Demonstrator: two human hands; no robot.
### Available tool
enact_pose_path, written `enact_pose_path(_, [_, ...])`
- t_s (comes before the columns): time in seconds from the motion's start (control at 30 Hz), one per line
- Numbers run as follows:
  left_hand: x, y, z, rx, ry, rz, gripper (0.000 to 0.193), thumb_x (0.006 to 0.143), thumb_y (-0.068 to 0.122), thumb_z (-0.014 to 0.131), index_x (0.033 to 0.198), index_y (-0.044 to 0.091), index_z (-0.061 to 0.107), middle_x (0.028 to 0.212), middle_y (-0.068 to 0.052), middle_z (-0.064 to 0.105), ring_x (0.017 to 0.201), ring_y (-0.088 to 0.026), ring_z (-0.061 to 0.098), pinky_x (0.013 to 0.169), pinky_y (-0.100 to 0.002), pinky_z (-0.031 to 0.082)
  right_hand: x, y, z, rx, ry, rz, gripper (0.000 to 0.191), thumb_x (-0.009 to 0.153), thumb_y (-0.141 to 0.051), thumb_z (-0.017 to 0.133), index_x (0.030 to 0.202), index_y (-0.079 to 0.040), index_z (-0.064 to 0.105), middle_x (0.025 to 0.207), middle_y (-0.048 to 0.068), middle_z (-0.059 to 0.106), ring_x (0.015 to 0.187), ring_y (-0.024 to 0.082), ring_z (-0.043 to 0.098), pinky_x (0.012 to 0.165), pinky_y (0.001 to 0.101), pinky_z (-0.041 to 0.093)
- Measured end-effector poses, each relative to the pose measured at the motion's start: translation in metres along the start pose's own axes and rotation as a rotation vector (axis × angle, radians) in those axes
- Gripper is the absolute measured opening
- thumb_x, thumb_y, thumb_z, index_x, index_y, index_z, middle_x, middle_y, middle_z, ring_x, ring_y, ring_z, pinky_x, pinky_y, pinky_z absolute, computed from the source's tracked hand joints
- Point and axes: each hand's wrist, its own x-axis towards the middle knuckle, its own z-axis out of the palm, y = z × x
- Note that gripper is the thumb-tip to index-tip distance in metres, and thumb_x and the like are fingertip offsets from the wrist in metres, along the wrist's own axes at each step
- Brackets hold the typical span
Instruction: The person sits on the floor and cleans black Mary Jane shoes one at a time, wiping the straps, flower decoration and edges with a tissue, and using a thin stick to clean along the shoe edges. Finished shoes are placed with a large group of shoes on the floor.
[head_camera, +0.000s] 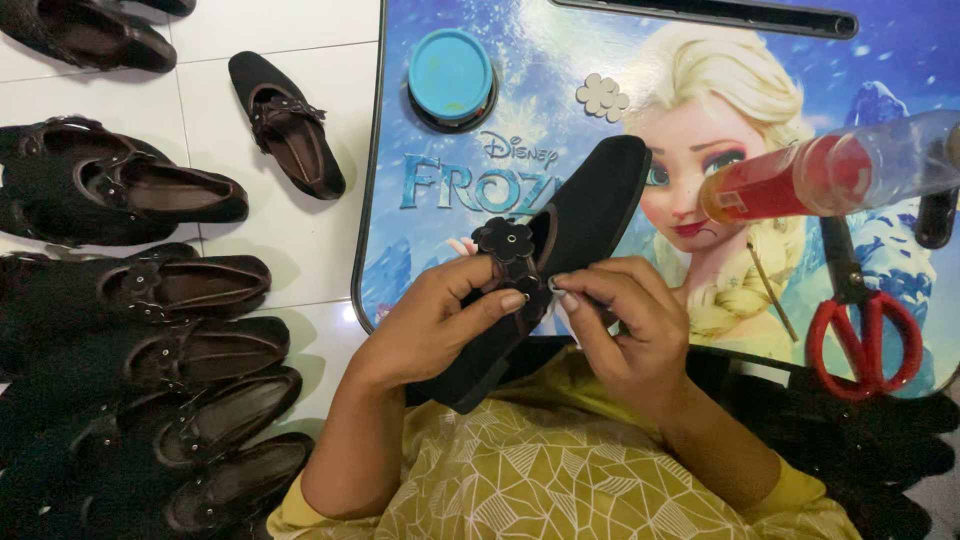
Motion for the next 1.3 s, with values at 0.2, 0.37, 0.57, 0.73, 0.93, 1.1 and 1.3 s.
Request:
enact_pose_path(0.2, [0.001,0.003,0.0,-0.047,-0.009,-0.012,0.02,0.101,0.016,0.064,0.111,0.0,0.069,0.089,0.002,0.064,0.085,-0.006,0.051,0.075,-0.026,0.047,-0.002,0.002,0.002,-0.047,-0.005,-0.047,0.02,0.09,0.006,0.076,0.107,-0.004,0.074,0.096,0.007,0.066,0.065,0.01,0.061,0.057,0.0232,0.049])
enact_pose_path(0.37, [-0.001,0.011,0.006,0.105,0.077,-0.069,0.019,0.099,0.02,0.068,0.102,0.001,0.068,0.078,-0.001,0.061,0.075,-0.008,0.049,0.066,-0.029,0.046,0.0,0.003,0.0,-0.264,0.032,-0.354,0.03,0.084,0.012,0.077,0.111,0.0,0.073,0.094,0.009,0.062,0.077,0.022,0.062,0.066,0.0324,0.05])
enact_pose_path(0.57, [-0.002,0.02,0.014,0.24,0.129,-0.029,0.023,0.096,0.023,0.072,0.096,0.001,0.066,0.076,-0.007,0.06,0.071,-0.015,0.051,0.064,-0.032,0.047,0.005,-0.004,-0.011,-0.405,-0.041,-0.489,0.034,0.082,0.01,0.078,0.115,0.003,0.072,0.094,0.01,0.06,0.073,0.026,0.059,0.064,0.0386,0.044])
enact_pose_path(0.73, [-0.004,0.025,0.016,0.326,0.146,0.025,0.022,0.094,0.024,0.072,0.097,0.003,0.067,0.081,-0.01,0.061,0.069,-0.023,0.058,0.063,-0.035,0.048,0.006,-0.009,-0.014,-0.417,-0.07,-0.431,0.038,0.082,0.007,0.078,0.118,0.002,0.07,0.097,0.011,0.06,0.078,0.027,0.061,0.068,0.0397,0.045])
enact_pose_path(0.93, [-0.003,0.026,0.016,0.341,0.127,0.01,0.024,0.095,0.026,0.071,0.096,0.003,0.066,0.079,-0.011,0.062,0.07,-0.025,0.059,0.064,-0.035,0.048,0.008,-0.013,-0.018,-0.411,-0.099,-0.447,0.036,0.082,0.008,0.08,0.117,0.003,0.07,0.095,0.01,0.061,0.075,0.025,0.06,0.065,0.0387,0.044])
enact_pose_path(1.1, [-0.003,0.026,0.018,0.389,0.128,-0.014,0.025,0.093,0.027,0.073,0.092,0.003,0.066,0.08,-0.012,0.06,0.068,-0.026,0.058,0.062,-0.036,0.047,0.009,-0.012,-0.016,-0.414,-0.048,-0.438,0.036,0.082,0.007,0.08,0.116,0.002,0.07,0.095,0.011,0.061,0.077,0.027,0.061,0.067,0.0395,0.045])
enact_pose_path(1.3, [-0.002,0.027,0.014,0.29,0.139,0.009,0.023,0.095,0.026,0.071,0.095,0.003,0.066,0.08,-0.011,0.062,0.07,-0.025,0.059,0.065,-0.035,0.048,0.004,-0.013,-0.012,-0.343,-0.071,-0.4,0.033,0.083,0.008,0.078,0.114,0.003,0.07,0.098,0.012,0.065,0.081,0.026,0.064,0.071,0.0375,0.05])
